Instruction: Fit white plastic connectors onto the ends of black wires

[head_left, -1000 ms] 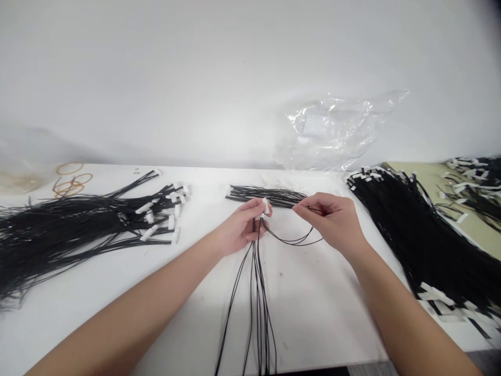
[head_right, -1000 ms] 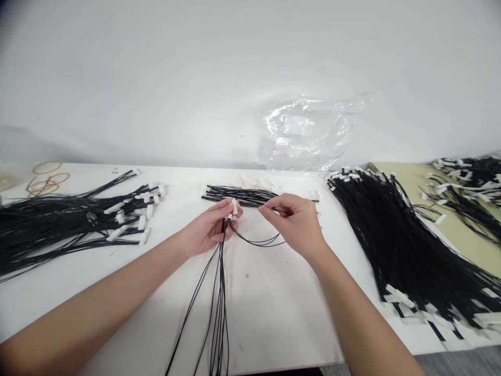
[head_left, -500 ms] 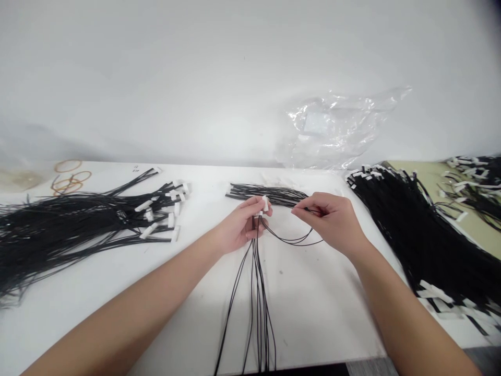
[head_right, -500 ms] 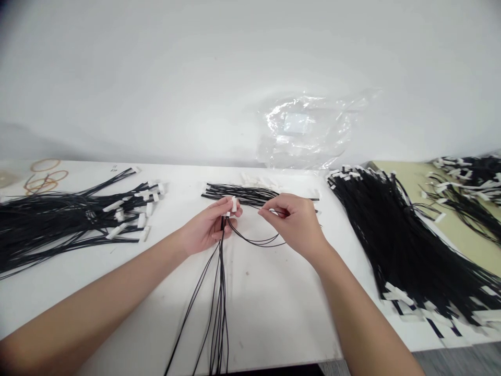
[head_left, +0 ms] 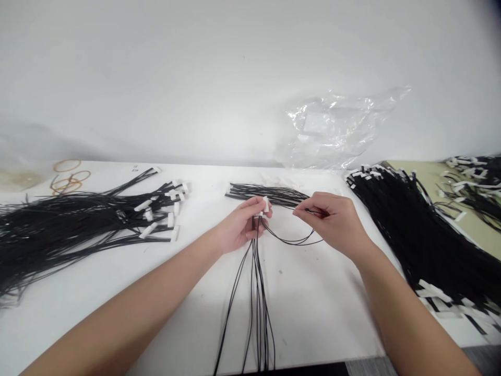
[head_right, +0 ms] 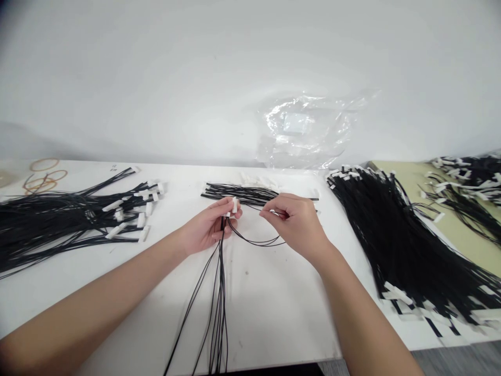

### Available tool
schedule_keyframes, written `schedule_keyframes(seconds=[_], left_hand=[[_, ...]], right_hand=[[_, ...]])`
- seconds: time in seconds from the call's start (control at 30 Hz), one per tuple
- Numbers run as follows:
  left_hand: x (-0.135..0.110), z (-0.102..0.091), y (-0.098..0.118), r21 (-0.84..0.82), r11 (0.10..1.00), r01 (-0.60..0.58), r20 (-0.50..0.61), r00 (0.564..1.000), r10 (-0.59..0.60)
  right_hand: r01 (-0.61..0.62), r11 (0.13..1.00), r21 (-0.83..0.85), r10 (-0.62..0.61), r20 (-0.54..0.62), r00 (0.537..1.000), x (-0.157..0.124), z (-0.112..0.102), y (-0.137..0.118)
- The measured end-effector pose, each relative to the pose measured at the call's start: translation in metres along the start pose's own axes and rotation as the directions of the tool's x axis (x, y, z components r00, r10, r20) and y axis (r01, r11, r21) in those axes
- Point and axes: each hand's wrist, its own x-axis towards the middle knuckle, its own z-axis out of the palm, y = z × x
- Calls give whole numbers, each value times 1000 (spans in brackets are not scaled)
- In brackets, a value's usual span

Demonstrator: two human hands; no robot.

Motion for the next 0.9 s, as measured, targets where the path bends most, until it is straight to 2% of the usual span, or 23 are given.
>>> schedule_keyframes(seconds=[0.17,0.4,0.53,0.63,0.77,0.83,0.9], left_hand=[[-1,0,1,4,1000,29,-1,1000,-29],[-1,3,1,41,998,55,-31,998,-54],[-2,5,1,74,995,65,-37,997,-63],[-3,6,1,92,994,64,-32,998,-61],[-3,6,-2,161,985,68,-7,998,-68],[-3,6,-4,194,978,73,-3,997,-74],[-4,6,-4,209,974,81,-13,997,-80]], right_hand=[[122,991,-61,-127,-84,988,2,0,1],[287,947,-145,-312,-208,927,2,6,2],[304,932,-198,-336,-154,929,1,7,5],[306,893,-329,-355,-97,930,0,7,7],[381,751,-540,-495,-78,865,-2,12,7],[422,710,-563,-552,-73,830,-3,18,6],[440,704,-557,-574,-81,815,-3,24,5]])
